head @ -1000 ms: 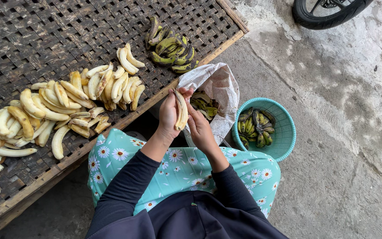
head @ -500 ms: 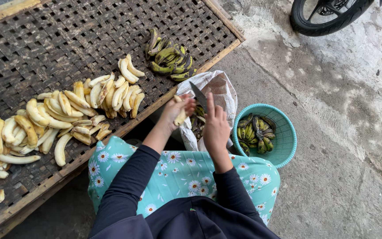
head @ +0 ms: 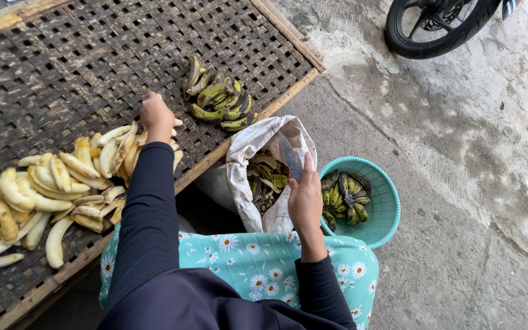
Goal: The person sits on a mat and peels bananas one at a time with a knife, cutting the peel and pulling it off by hand. Peeled bananas are placed on a woven bamboo mat, peels are dropped into a paper-lined bag, and unpeeled bananas are taken from a blue basket.
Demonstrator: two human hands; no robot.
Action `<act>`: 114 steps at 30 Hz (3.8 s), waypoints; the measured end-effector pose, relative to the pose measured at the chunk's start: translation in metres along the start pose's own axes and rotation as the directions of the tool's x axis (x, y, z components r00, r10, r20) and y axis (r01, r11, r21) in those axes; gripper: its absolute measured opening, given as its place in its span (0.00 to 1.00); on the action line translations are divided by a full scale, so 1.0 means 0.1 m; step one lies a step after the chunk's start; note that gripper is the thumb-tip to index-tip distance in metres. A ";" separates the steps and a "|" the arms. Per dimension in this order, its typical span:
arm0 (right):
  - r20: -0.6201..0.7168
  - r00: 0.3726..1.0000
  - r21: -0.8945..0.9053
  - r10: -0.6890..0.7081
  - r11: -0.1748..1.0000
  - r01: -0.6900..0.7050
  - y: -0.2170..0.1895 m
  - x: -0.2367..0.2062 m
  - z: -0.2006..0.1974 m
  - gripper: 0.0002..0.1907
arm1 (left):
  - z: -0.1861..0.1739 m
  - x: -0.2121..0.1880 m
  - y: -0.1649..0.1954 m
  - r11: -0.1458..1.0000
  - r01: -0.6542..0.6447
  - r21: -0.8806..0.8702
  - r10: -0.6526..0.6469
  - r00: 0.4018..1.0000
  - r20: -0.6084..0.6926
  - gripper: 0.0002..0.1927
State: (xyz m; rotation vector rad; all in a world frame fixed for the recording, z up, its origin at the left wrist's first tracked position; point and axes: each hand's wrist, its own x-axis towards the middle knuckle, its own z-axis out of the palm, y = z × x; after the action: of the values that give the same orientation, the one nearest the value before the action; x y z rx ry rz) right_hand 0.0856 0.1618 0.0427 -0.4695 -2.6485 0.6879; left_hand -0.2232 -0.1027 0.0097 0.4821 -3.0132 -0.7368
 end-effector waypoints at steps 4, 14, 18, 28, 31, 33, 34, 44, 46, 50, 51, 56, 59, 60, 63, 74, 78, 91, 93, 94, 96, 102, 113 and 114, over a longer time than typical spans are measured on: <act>-0.014 0.997 0.040 -0.081 0.996 0.082 0.02 0.00 0.03 0.44 | 0.13 0.07 -0.02 0.935 -0.143 0.325 0.244 0.924 -0.295 0.19; 0.067 0.997 0.320 0.029 0.946 -0.049 -0.03 0.00 0.01 0.42 | 0.50 -0.54 0.30 0.610 -0.740 0.285 0.758 0.649 0.061 0.20; 0.189 0.975 0.412 0.119 0.891 -0.189 0.04 -0.03 0.08 0.34 | 0.65 -0.56 0.34 0.676 -0.721 0.151 0.736 0.661 -0.146 0.19; 0.260 0.959 0.833 -0.115 0.528 -0.162 0.03 -0.03 -0.09 0.31 | 0.28 -1.67 0.44 0.450 -0.890 0.074 0.865 0.414 -0.284 0.16; 0.205 0.961 0.758 -0.186 0.651 -0.035 -0.12 -0.07 -0.24 0.31 | 0.10 -2.06 0.29 0.323 -0.886 0.332 0.914 0.201 -0.352 0.12; 0.192 0.956 0.619 -0.223 0.783 0.058 -0.22 -0.08 -0.34 0.31 | 0.04 -2.24 0.21 0.291 -0.871 0.394 0.922 0.146 -0.358 0.13; 0.111 0.947 0.615 -0.302 0.770 0.173 -0.27 -0.09 -0.38 0.29 | 0.03 -2.29 0.18 0.283 -0.877 0.388 0.923 0.140 -0.357 0.12; 0.087 0.983 0.499 -0.163 0.861 0.098 -0.37 -0.12 -0.19 0.17 | 0.23 -2.34 0.07 0.192 -0.908 0.374 0.933 0.050 -0.357 0.14; 0.194 0.979 0.650 -0.069 0.756 -0.076 -0.28 -0.08 -0.10 0.18 | 0.24 -2.33 0.07 0.179 -0.934 0.308 0.929 0.057 -0.365 0.14; 0.609 0.792 0.772 0.026 0.206 -0.601 0.00 0.03 0.03 0.23 | 0.21 -2.33 0.09 0.200 -0.977 0.072 0.919 0.162 -0.358 0.15; 0.678 0.735 0.732 0.017 0.073 -0.677 0.09 0.06 0.05 0.24 | 0.20 -2.34 0.09 0.215 -0.977 0.002 0.916 0.201 -0.348 0.16; 0.746 0.665 0.666 -0.028 0.022 -0.746 0.33 0.15 0.41 0.26 | 0.18 -2.40 0.16 0.069 -0.287 -0.955 0.727 0.670 -0.149 0.20; 0.674 0.716 0.689 0.183 0.196 -0.698 0.40 0.19 0.59 0.20 | 0.12 -2.24 0.09 -0.244 0.350 -0.904 0.656 0.747 0.112 0.23; 0.639 0.737 0.690 0.221 0.259 -0.676 0.40 0.20 0.62 0.19 | 0.09 -2.17 0.05 -0.348 0.484 -0.803 0.639 0.749 0.175 0.24; 0.610 0.740 0.652 0.284 0.351 -0.672 0.43 0.25 0.63 0.17 | 0.02 -1.98 -0.09 -0.436 0.558 -0.706 0.627 0.751 0.206 0.28; 0.268 0.931 0.735 -0.249 0.678 -0.030 0.10 0.09 0.22 0.22 | 0.35 -1.91 -0.14 -0.259 0.802 -0.537 0.697 0.541 0.471 0.21; 0.263 0.891 0.675 -0.371 0.730 0.104 -0.18 0.02 -0.13 0.31 | 0.49 -1.94 -0.17 -0.245 0.844 -0.477 0.606 0.517 0.604 0.20; 0.251 0.756 0.362 -0.604 0.783 0.506 -0.45 -0.03 -0.39 0.29 | 0.50 -1.98 -0.11 0.045 0.931 -0.362 0.653 0.247 0.716 0.26; 0.275 0.771 0.292 -0.574 0.814 0.502 -0.46 -0.05 -0.36 0.27 | 0.53 -1.97 -0.11 0.030 0.932 -0.362 0.668 0.251 0.700 0.24; 0.270 0.774 0.305 -0.572 0.814 0.495 -0.46 -0.06 -0.35 0.27 | 0.54 -1.97 -0.11 0.029 0.930 -0.365 0.671 0.253 0.697 0.24; 0.260 0.781 0.331 -0.567 0.813 0.480 -0.47 -0.06 -0.33 0.26 | 0.56 -1.97 -0.12 0.027 0.929 -0.370 0.678 0.255 0.690 0.25; 0.234 0.806 0.538 -0.543 0.763 0.358 -0.41 -0.08 -0.24 0.22 | 0.47 -2.01 -0.08 0.011 0.915 -0.404 0.637 0.305 0.707 0.23; 0.317 0.948 0.919 0.030 0.240 -0.314 0.21 0.18 0.13 0.22 | 0.13 -2.18 -0.05 0.211 0.764 -0.610 0.738 0.285 0.612 0.29; 0.331 0.937 0.924 0.111 0.166 -0.346 0.28 0.21 0.15 0.22 | 0.09 -2.17 -0.04 0.215 0.759 -0.614 0.741 0.282 0.609 0.30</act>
State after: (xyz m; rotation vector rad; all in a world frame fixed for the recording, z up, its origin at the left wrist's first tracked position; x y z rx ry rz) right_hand 0.0672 0.1871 0.0209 -0.3819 -1.6085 2.3894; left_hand -0.0159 -0.0378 0.0151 -0.2650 -1.5639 -3.8280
